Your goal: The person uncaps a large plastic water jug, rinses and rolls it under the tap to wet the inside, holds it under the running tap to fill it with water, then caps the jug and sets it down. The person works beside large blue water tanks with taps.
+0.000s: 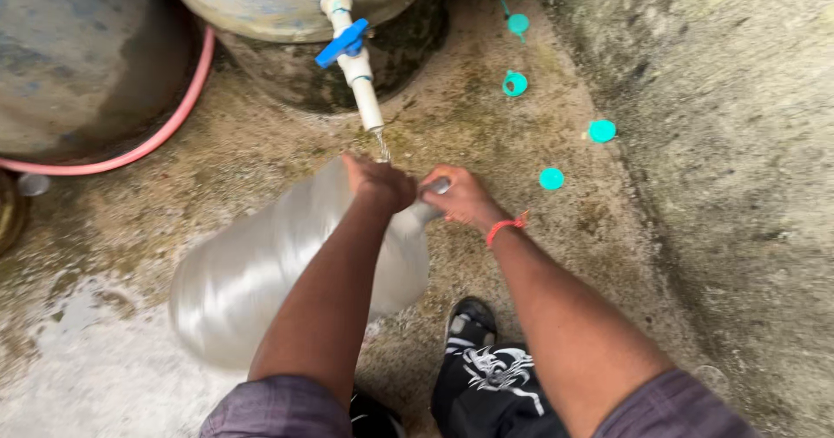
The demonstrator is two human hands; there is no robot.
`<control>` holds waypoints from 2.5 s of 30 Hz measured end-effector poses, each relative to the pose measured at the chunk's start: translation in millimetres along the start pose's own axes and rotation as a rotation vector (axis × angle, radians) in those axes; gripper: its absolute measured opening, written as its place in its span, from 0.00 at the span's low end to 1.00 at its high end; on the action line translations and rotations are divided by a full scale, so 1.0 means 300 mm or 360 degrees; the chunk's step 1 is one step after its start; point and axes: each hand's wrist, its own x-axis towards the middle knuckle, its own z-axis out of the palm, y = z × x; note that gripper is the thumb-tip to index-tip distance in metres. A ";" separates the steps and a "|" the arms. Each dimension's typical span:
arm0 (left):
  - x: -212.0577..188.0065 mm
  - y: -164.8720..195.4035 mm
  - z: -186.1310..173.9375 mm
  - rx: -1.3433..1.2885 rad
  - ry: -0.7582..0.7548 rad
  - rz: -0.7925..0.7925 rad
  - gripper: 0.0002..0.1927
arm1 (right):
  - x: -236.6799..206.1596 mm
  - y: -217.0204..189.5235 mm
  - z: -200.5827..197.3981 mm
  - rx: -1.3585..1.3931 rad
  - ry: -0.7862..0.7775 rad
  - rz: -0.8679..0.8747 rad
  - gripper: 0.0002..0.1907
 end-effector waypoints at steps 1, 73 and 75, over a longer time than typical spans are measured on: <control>0.021 0.001 0.003 -0.0011 -0.0036 -0.0037 0.29 | 0.001 0.007 -0.002 0.0042 -0.0048 -0.0262 0.12; -0.136 0.101 0.283 0.0623 0.1057 0.0055 0.29 | 0.085 0.068 0.009 -0.0152 0.0022 0.0598 0.21; -0.121 0.094 0.275 0.0637 0.1063 0.0086 0.29 | 0.068 0.073 0.011 -0.0373 0.0042 0.0347 0.21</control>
